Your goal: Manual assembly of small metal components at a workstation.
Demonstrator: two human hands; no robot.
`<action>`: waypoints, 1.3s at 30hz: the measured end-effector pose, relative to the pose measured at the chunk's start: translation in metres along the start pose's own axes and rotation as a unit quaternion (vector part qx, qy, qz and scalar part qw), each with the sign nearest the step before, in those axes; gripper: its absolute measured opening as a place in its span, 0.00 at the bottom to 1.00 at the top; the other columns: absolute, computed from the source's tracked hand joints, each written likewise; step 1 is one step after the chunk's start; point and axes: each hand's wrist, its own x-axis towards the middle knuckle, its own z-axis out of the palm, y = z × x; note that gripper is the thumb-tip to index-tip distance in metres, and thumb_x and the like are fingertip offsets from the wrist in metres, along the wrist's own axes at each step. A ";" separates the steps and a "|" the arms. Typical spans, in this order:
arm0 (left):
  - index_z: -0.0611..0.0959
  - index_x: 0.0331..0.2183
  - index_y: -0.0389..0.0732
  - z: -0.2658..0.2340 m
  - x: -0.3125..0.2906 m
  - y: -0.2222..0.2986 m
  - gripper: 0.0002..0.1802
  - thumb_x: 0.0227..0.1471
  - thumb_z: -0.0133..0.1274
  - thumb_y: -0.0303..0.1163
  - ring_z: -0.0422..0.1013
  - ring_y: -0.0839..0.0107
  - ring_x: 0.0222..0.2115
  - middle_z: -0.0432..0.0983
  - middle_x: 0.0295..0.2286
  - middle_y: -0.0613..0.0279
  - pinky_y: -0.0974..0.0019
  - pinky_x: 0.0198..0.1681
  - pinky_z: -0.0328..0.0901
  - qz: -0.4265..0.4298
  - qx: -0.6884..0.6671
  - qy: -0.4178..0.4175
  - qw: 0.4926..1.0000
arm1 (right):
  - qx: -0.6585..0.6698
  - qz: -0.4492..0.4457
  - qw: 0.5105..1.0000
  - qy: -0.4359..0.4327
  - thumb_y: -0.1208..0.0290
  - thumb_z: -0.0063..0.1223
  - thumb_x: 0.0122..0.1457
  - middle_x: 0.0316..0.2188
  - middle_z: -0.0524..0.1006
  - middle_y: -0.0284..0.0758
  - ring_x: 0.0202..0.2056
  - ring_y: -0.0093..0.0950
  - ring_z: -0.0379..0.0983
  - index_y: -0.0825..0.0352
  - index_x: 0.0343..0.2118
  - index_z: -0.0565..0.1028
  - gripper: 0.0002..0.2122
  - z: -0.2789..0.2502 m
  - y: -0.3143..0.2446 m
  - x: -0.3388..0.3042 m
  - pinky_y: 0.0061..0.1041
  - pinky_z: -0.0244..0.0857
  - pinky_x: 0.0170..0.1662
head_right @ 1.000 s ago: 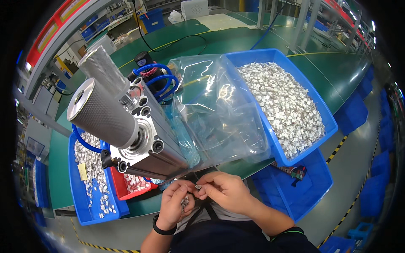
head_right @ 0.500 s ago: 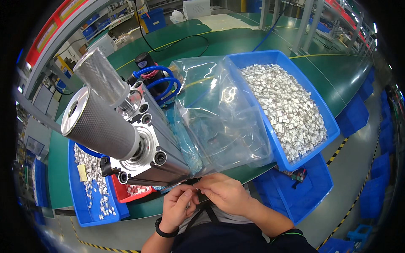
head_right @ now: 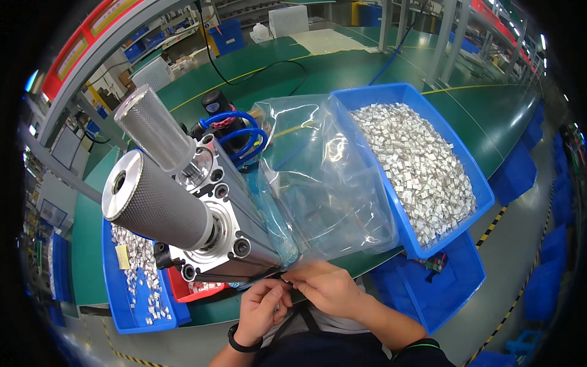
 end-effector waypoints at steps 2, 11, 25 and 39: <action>0.75 0.40 0.31 0.002 0.000 0.002 0.12 0.60 0.45 0.31 0.57 0.82 0.12 0.73 0.23 0.55 0.76 0.13 0.50 0.001 0.004 0.002 1.000 | 0.001 0.019 1.000 -0.008 0.77 0.54 0.54 0.36 0.79 0.38 0.37 0.32 0.76 0.68 0.38 0.79 0.09 -0.001 -0.002 0.001 0.27 0.71 0.40; 0.75 0.39 0.31 0.001 0.005 0.002 0.12 0.60 0.46 0.31 0.57 0.81 0.12 0.72 0.23 0.56 0.77 0.13 0.50 0.004 0.013 0.001 1.000 | 0.018 0.015 1.000 0.000 0.77 0.54 0.54 0.35 0.79 0.38 0.37 0.33 0.76 0.68 0.38 0.79 0.09 -0.001 0.002 0.004 0.27 0.70 0.41; 0.77 0.43 0.31 -0.004 -0.009 -0.002 0.14 0.59 0.48 0.31 0.55 0.87 0.13 0.69 0.22 0.67 0.79 0.14 0.46 -0.035 -0.064 -0.005 0.997 | 0.161 0.049 0.984 -0.053 0.80 0.52 0.56 0.36 0.77 0.38 0.33 0.26 0.76 0.71 0.38 0.78 0.08 0.006 -0.004 -0.028 0.22 0.71 0.36; 0.80 0.33 0.30 -0.002 -0.030 -0.014 0.04 0.53 0.55 0.21 0.57 0.85 0.12 0.72 0.24 0.63 0.77 0.12 0.46 0.045 -0.031 0.037 0.998 | 0.242 0.056 0.967 -0.054 0.82 0.49 0.58 0.37 0.76 0.37 0.31 0.21 0.75 0.73 0.40 0.76 0.08 0.036 -0.003 -0.061 0.18 0.71 0.33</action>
